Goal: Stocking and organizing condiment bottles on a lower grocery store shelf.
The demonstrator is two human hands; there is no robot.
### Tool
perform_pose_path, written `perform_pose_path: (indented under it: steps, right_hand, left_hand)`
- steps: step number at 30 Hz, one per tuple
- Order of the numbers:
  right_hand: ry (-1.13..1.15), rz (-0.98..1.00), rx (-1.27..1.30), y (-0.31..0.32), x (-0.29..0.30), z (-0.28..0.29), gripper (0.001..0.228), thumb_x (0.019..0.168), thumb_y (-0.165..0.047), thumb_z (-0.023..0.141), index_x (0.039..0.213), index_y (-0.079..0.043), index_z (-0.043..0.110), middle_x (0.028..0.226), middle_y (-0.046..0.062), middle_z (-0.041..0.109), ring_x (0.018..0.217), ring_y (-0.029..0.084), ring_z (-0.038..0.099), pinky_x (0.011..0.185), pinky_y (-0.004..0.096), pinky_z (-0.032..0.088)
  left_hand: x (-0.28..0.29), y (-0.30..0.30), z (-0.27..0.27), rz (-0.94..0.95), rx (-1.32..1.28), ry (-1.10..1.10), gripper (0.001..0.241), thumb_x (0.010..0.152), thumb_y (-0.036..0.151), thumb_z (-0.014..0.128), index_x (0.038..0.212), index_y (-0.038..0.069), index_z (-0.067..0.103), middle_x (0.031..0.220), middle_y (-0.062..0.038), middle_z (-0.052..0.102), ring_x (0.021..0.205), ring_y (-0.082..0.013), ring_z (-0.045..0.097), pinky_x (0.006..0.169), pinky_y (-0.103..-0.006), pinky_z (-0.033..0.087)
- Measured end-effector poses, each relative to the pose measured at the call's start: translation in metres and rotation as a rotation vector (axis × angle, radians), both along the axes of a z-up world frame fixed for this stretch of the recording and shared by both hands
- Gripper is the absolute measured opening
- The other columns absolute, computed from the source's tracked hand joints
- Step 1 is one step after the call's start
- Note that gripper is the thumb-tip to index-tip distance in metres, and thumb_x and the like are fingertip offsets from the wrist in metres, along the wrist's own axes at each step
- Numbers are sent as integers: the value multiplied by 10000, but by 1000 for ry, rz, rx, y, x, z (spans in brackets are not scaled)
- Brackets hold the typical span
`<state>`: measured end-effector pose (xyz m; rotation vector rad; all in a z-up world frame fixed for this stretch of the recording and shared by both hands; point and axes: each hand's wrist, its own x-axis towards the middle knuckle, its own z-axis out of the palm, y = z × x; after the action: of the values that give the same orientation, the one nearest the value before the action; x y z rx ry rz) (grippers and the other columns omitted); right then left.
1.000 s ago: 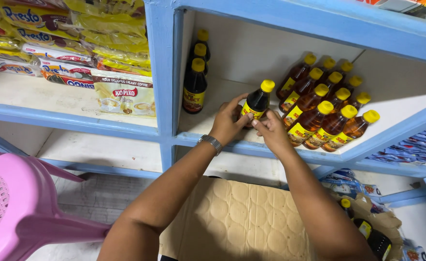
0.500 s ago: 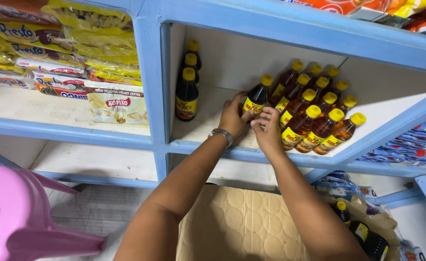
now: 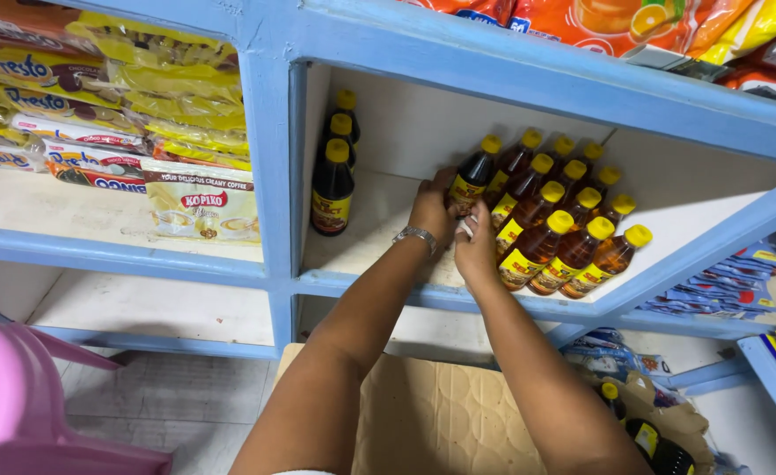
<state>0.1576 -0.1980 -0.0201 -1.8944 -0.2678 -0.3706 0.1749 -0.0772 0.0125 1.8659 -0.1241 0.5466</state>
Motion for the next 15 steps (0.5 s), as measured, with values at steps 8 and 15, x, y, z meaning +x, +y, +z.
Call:
perform_pose_path:
  steps: [8, 15]
  right_hand:
    - [95, -12, 20, -6, 15, -10, 597, 962, 11, 550, 1534, -100, 420, 1522, 126, 498, 1364, 275, 512, 1109, 364, 423]
    - [201, 73, 226, -10, 25, -20, 497, 1060, -189, 489, 1544, -91, 428, 1547, 89, 513, 1420, 188, 461, 1177, 319, 331]
  left_hand:
    - [0, 1, 9, -2, 41, -5, 717, 798, 19, 716, 1438, 217, 460, 1273, -247, 590, 1126, -438, 637, 916, -475, 555]
    - [2, -1, -9, -9, 6, -123, 528, 866, 30, 645, 1378, 90, 530, 1223, -243, 653, 1098, -413, 663, 957, -455, 550]
